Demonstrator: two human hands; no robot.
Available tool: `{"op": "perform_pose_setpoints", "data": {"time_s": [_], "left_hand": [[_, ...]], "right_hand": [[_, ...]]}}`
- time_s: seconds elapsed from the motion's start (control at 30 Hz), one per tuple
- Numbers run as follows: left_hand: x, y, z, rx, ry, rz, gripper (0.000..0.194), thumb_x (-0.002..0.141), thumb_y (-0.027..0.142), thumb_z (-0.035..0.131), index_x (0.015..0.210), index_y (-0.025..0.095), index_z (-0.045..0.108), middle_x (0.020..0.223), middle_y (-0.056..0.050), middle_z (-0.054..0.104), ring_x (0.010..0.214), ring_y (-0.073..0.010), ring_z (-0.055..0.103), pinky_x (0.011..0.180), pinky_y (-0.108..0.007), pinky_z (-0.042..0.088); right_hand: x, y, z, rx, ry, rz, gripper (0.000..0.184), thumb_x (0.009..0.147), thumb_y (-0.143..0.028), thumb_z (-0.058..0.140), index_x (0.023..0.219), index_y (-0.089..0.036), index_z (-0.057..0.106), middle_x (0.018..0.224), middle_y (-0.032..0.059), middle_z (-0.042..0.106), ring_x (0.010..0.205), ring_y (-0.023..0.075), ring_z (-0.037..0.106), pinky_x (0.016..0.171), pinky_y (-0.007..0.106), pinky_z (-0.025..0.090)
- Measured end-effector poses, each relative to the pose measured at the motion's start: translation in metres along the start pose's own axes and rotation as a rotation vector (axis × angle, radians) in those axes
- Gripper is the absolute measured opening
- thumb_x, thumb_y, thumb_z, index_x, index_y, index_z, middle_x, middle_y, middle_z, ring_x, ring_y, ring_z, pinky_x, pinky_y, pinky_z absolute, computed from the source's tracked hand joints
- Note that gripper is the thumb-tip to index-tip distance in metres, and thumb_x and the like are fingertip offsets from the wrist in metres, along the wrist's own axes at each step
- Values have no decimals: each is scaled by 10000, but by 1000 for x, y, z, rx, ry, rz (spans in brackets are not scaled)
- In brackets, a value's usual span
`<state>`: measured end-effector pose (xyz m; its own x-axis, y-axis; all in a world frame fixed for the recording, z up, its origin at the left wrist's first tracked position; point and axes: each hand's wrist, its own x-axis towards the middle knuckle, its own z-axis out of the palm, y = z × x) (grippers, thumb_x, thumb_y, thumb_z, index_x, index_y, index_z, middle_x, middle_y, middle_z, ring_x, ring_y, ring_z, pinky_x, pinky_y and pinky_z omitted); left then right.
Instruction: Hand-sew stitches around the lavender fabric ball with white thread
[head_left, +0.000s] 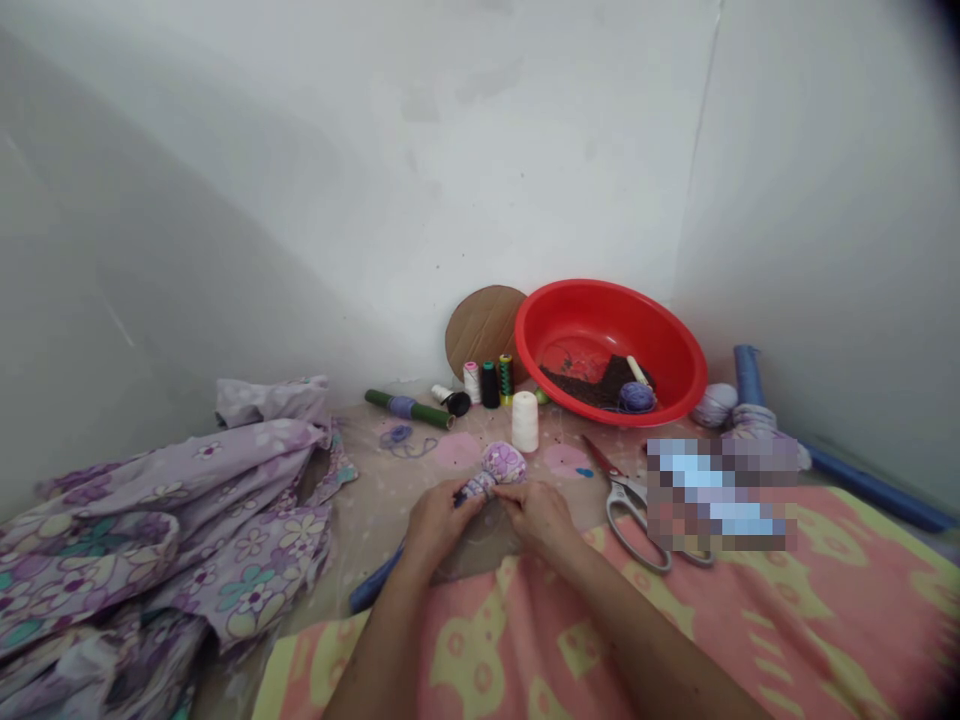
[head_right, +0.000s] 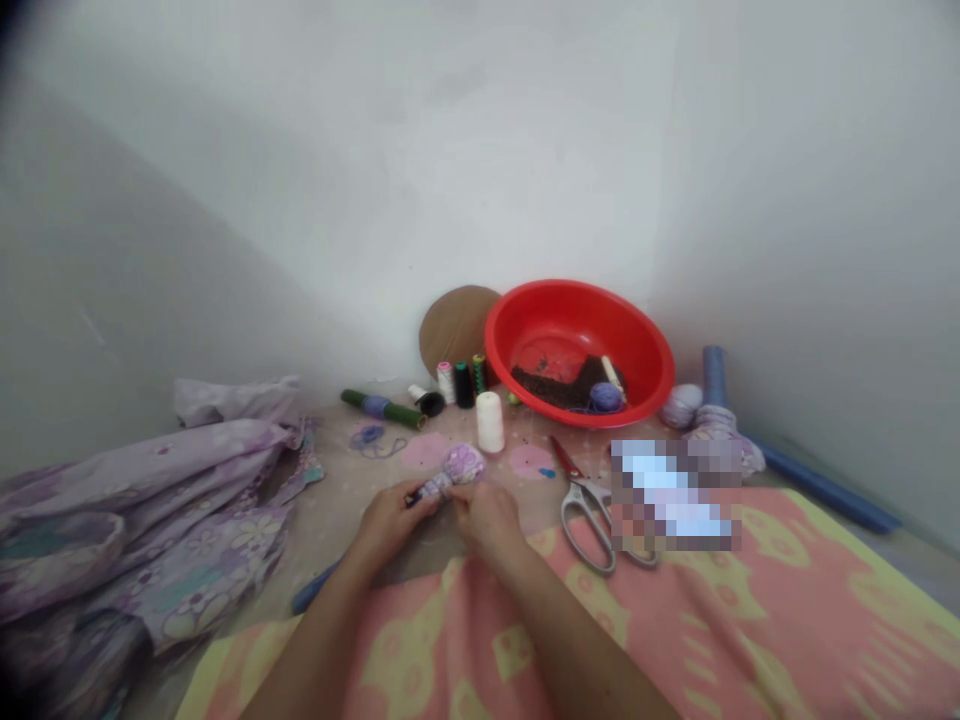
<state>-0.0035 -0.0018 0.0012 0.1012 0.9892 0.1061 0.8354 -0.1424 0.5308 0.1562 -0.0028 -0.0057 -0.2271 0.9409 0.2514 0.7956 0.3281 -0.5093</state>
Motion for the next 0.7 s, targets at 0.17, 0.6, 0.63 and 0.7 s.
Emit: {"op": "perform_pose_setpoints", "data": {"time_s": [0.17,0.6,0.63,0.7], "left_hand": [[2,-3,2,9,0,36,384,742,462,396,971,235,603,929,-21,644,792,-168,559,633,-201,367],[5,-8,4,-43,-12,66,351,742,423,406,918,206,618,890,-34,643,782,-167,557,627,-200,366],[5,-8,4,-42,-16,72,347,745,420,402,923,212,615,891,-32,642,784,-166,557,630,-200,367],[5,-7,4,-29,-22,71,340,750,414,398,926,218,613,898,-30,641,789,-165,554,642,-201,369]], "right_hand": [[0,-2,1,20,8,7,305,753,-205,427,970,-314,611,895,10,661,826,155,591,691,230,403],[-3,-10,8,-82,28,88,226,795,-235,384,918,-231,574,802,39,653,740,169,593,598,242,363],[-3,-10,9,-94,30,96,220,798,-238,379,903,-228,573,784,40,652,728,169,593,588,241,357],[-3,-11,10,-114,41,104,212,803,-243,373,882,-226,568,758,42,650,706,174,595,571,245,349]]}}
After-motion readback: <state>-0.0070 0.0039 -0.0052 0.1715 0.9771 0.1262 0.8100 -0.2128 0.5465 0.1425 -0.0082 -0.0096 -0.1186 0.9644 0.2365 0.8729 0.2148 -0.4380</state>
